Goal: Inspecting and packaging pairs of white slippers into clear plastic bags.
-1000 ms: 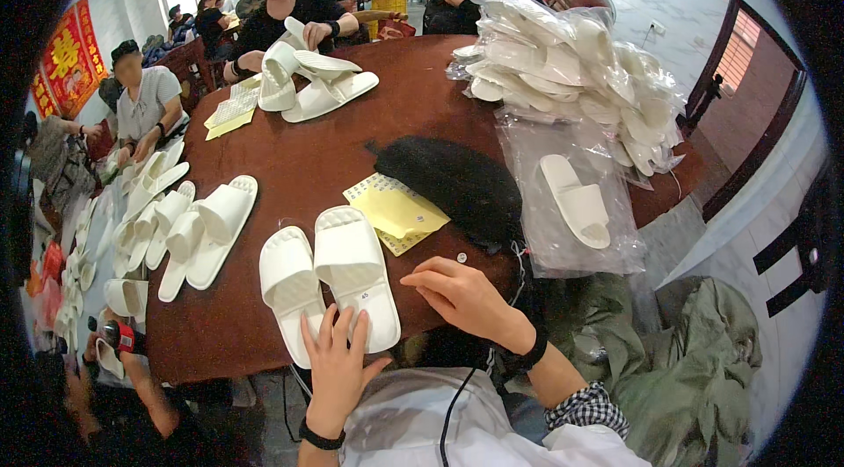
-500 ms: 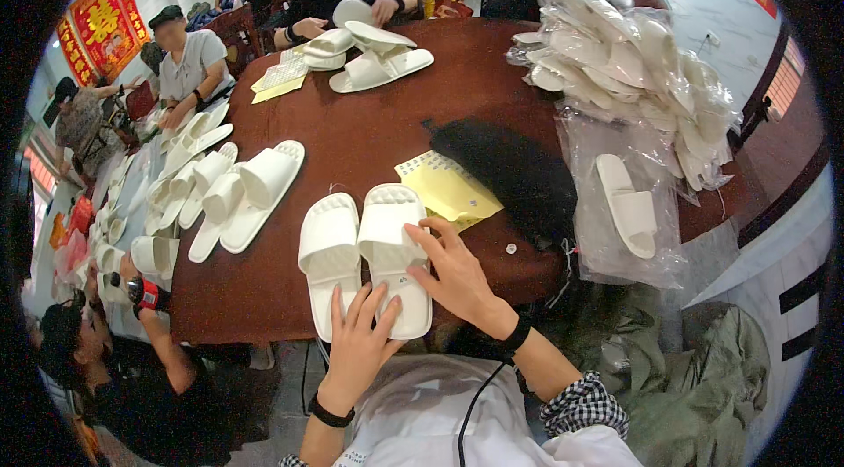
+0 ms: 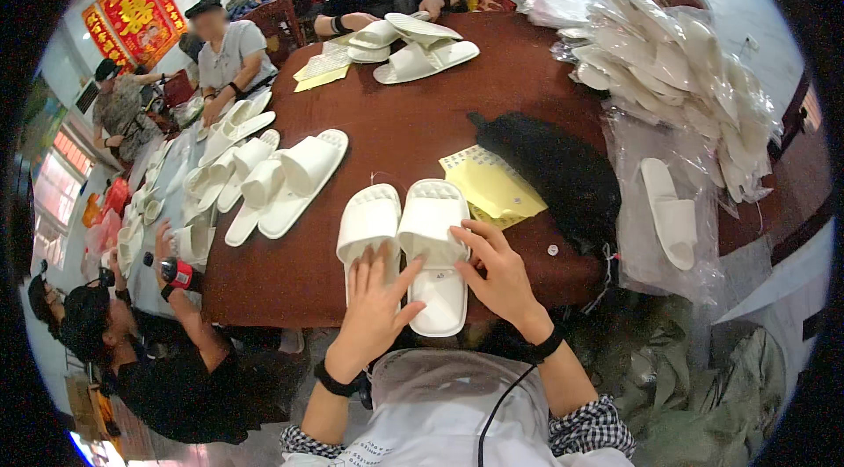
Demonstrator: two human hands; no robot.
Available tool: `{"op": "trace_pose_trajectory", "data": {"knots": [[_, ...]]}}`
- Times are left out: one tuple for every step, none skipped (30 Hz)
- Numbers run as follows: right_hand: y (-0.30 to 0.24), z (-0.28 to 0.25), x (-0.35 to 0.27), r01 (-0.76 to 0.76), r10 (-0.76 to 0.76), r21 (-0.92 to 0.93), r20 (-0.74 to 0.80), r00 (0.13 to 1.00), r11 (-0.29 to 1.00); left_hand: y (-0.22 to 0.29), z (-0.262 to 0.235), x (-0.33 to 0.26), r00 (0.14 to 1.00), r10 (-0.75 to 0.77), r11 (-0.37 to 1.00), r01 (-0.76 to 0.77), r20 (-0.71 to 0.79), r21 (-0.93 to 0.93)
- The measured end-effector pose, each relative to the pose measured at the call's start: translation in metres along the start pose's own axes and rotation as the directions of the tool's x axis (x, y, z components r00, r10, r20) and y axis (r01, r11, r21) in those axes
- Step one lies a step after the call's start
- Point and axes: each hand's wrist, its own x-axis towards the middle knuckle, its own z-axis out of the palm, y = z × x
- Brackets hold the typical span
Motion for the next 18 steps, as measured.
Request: {"op": "trace_pose_trajectory", "data": {"knots": [[-0.002,0.000,0.000,-0.008,0.008,-0.013,0.000,1.000,1.000,0.003,0.004,0.003,1.000,0.018,0.996,-0.016,-0.018,0.086],[-0.002,0.001,0.000,0.000,0.000,-0.001,0.009,1.000,1.000,0.004,0.007,0.006,0.999,0.037,0.985,-0.030,-0.034,0.171],[-0.002,0.000,0.001,0.015,-0.015,0.002,-0.003,1.000,1.000,0.004,0.012,0.010,0.998,0.032,0.986,-0.024,-0.050,0.167],[-0.002,0.000,0.001,0.030,-0.030,0.004,-0.014,0.999,1.000,0.003,0.016,0.013,0.998,0.022,0.984,-0.012,-0.055,0.175],[-0.003,-0.001,0.001,0.041,-0.041,0.027,-0.019,0.999,0.999,0.002,0.019,0.014,0.997,0.006,0.984,0.006,-0.071,0.178],[-0.002,-0.001,0.001,0.045,-0.044,0.033,-0.015,0.999,0.998,0.002,0.022,0.017,0.997,-0.003,0.984,0.018,-0.083,0.178],[0.000,-0.001,0.000,0.046,-0.046,0.036,-0.017,0.999,0.998,0.001,0.023,0.019,0.996,-0.012,0.988,0.025,-0.087,0.155],[0.000,0.000,0.000,0.048,-0.048,0.039,-0.019,0.999,0.998,0.000,0.024,0.020,0.996,-0.018,0.987,0.033,-0.090,0.160],[-0.002,0.001,0.000,0.050,-0.049,0.018,-0.033,0.998,0.999,0.000,0.024,0.022,0.993,-0.011,0.988,0.029,-0.119,0.153],[-0.003,0.002,0.000,0.054,-0.053,0.024,-0.030,0.998,0.998,0.000,0.025,0.022,0.989,-0.004,0.989,0.026,-0.149,0.146],[-0.003,0.002,-0.001,0.043,-0.043,0.010,-0.029,0.999,0.999,-0.001,0.027,0.022,0.989,-0.008,0.988,0.031,-0.151,0.151],[-0.002,0.002,-0.001,0.033,-0.033,-0.004,-0.030,0.999,0.999,-0.001,0.030,0.022,0.984,-0.007,0.988,0.034,-0.178,0.150],[-0.001,0.003,-0.002,0.041,-0.041,0.004,-0.040,0.998,0.999,-0.001,0.031,0.022,0.979,-0.005,0.988,0.037,-0.206,0.148],[-0.001,0.004,-0.002,0.045,-0.045,0.009,-0.039,0.998,0.999,0.000,0.031,0.021,0.978,-0.008,0.987,0.041,-0.208,0.154],[0.000,0.004,-0.002,0.020,-0.018,0.019,-0.069,0.997,1.000,0.001,0.030,0.021,0.976,-0.014,0.990,0.043,-0.215,0.132],[0.001,0.004,-0.003,-0.006,0.009,0.029,-0.100,0.995,1.000,0.001,0.029,0.021,0.975,-0.020,0.993,0.045,-0.222,0.109],[0.003,0.005,-0.003,0.017,-0.015,0.013,-0.134,0.991,1.000,0.001,0.027,0.021,0.975,-0.017,0.993,0.043,-0.223,0.113],[0.002,0.005,-0.002,0.018,-0.016,0.013,-0.137,0.990,1.000,0.001,0.027,0.020,0.971,-0.018,0.994,0.044,-0.239,0.104]]}}
